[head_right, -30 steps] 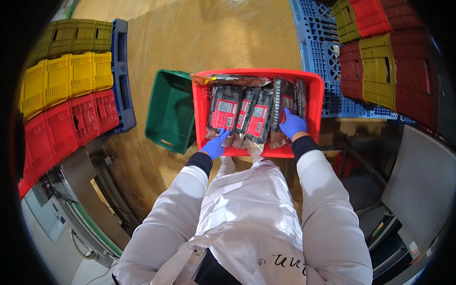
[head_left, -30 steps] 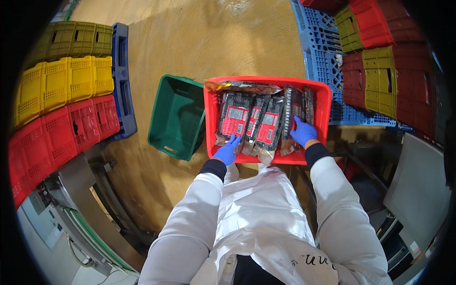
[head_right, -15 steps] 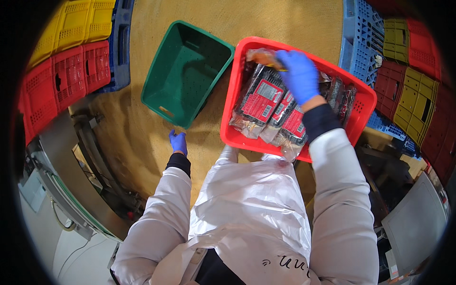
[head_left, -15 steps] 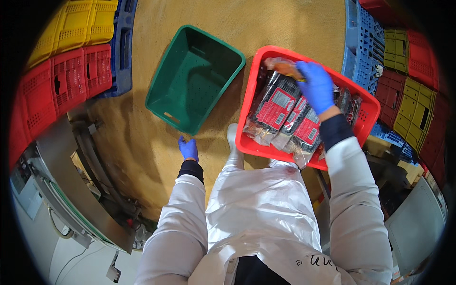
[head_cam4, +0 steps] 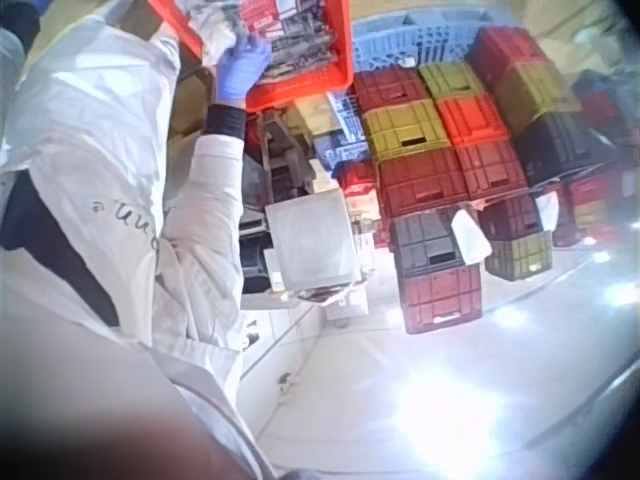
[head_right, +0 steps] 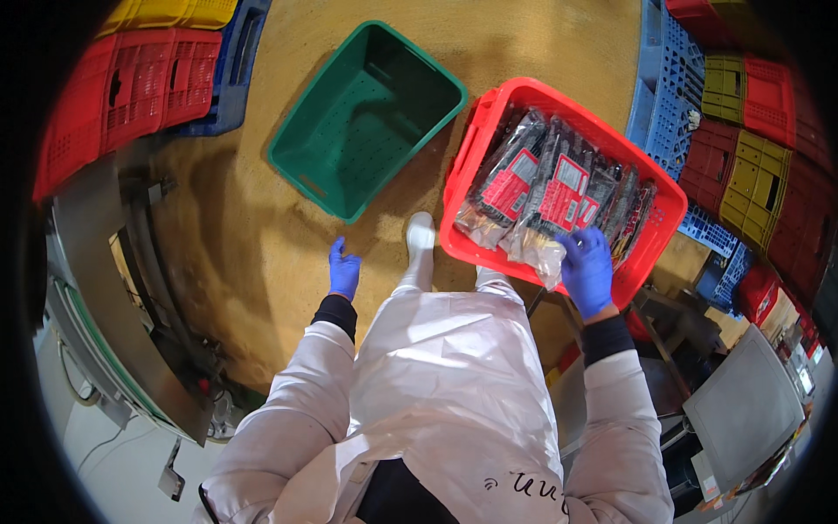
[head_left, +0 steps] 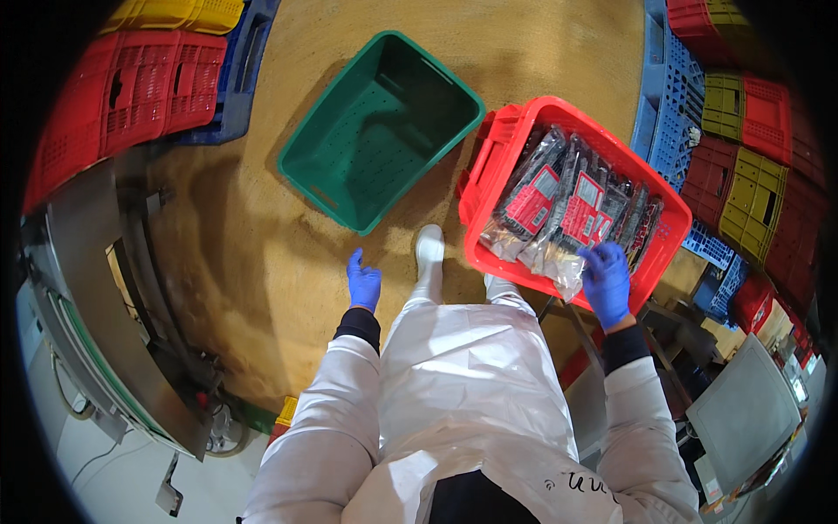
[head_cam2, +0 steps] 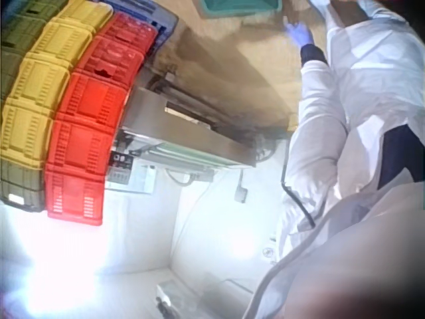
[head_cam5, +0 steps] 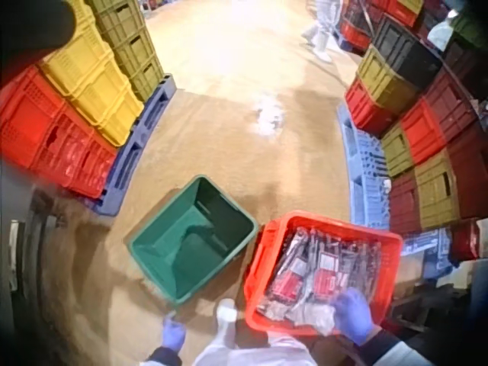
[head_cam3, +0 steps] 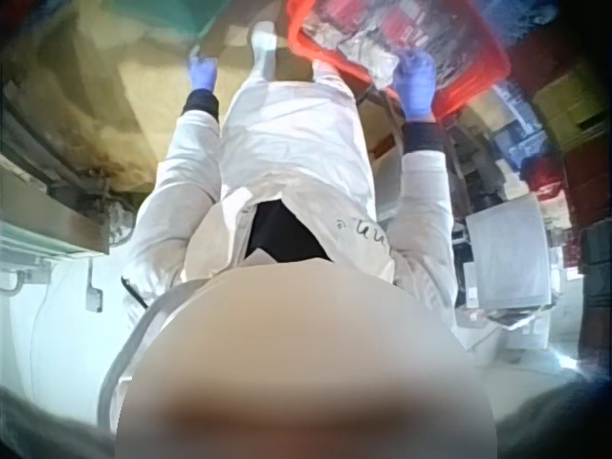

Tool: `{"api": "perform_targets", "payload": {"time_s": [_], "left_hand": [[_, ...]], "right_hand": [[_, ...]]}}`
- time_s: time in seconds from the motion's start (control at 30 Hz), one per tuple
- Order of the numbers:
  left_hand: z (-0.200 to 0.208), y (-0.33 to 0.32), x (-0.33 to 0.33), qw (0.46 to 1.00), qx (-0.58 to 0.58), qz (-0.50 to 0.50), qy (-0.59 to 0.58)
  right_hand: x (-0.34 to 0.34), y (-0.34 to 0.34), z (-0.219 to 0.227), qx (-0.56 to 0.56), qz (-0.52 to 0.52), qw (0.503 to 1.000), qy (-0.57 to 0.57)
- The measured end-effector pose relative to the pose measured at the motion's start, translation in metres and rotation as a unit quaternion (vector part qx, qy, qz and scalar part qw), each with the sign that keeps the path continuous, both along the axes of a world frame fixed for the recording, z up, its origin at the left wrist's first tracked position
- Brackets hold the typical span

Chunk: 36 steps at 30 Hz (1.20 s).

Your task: The person transfers vacuum-sealed meat packages from a stainless steel bin into various colored plastic crates. They handle the packages by hand, placing them into grey, red, and green crates while another worker moves crates with a pallet jack in the background.

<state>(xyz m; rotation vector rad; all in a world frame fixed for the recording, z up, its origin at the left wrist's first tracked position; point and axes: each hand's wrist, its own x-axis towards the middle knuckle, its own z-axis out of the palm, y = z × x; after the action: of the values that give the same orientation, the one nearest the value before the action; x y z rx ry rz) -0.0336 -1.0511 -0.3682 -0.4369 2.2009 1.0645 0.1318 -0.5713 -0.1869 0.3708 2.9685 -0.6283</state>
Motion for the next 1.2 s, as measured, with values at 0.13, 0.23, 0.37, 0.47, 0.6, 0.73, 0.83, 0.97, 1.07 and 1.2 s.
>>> {"api": "perform_targets", "payload": {"time_s": [0.13,0.23,0.37,0.47,0.6,0.73,0.83,0.97,1.07,1.2], "left_hand": [[0.008,-0.051,0.048,1.000,0.015,0.012,0.010],[0.027,-0.102,0.088,1.000,-0.022,0.004,0.001],[0.044,-0.185,0.160,0.995,-0.074,0.066,-0.003],[0.048,-0.246,0.200,0.985,-0.134,0.113,0.000],[0.062,-0.288,0.222,0.969,-0.183,0.168,0.002],[0.074,-0.303,0.253,0.965,-0.186,0.183,-0.001],[0.078,-0.305,0.270,0.972,-0.167,0.165,0.010],[0.093,-0.305,0.276,0.971,-0.133,0.195,-0.038],[0.115,-0.305,0.268,0.978,-0.107,0.173,-0.048],[0.167,-0.297,0.241,0.988,-0.066,0.140,-0.017]], "right_hand": [[-0.089,-0.068,0.017,-0.058,0.037,0.984,0.165],[-0.155,-0.144,-0.007,-0.097,0.086,0.971,0.200],[-0.212,-0.226,-0.111,0.047,0.156,0.985,-0.061],[-0.229,-0.255,-0.205,0.106,0.140,0.956,-0.236],[-0.204,-0.254,-0.308,0.177,0.182,0.953,-0.167],[-0.204,-0.256,-0.341,0.180,0.268,0.906,-0.272],[-0.207,-0.250,-0.338,0.212,0.347,0.885,-0.226],[-0.239,-0.252,-0.274,0.103,0.370,0.918,-0.103],[-0.301,-0.271,-0.167,-0.024,0.297,0.954,-0.016],[-0.323,-0.296,-0.019,-0.065,0.260,0.963,-0.017]]}}
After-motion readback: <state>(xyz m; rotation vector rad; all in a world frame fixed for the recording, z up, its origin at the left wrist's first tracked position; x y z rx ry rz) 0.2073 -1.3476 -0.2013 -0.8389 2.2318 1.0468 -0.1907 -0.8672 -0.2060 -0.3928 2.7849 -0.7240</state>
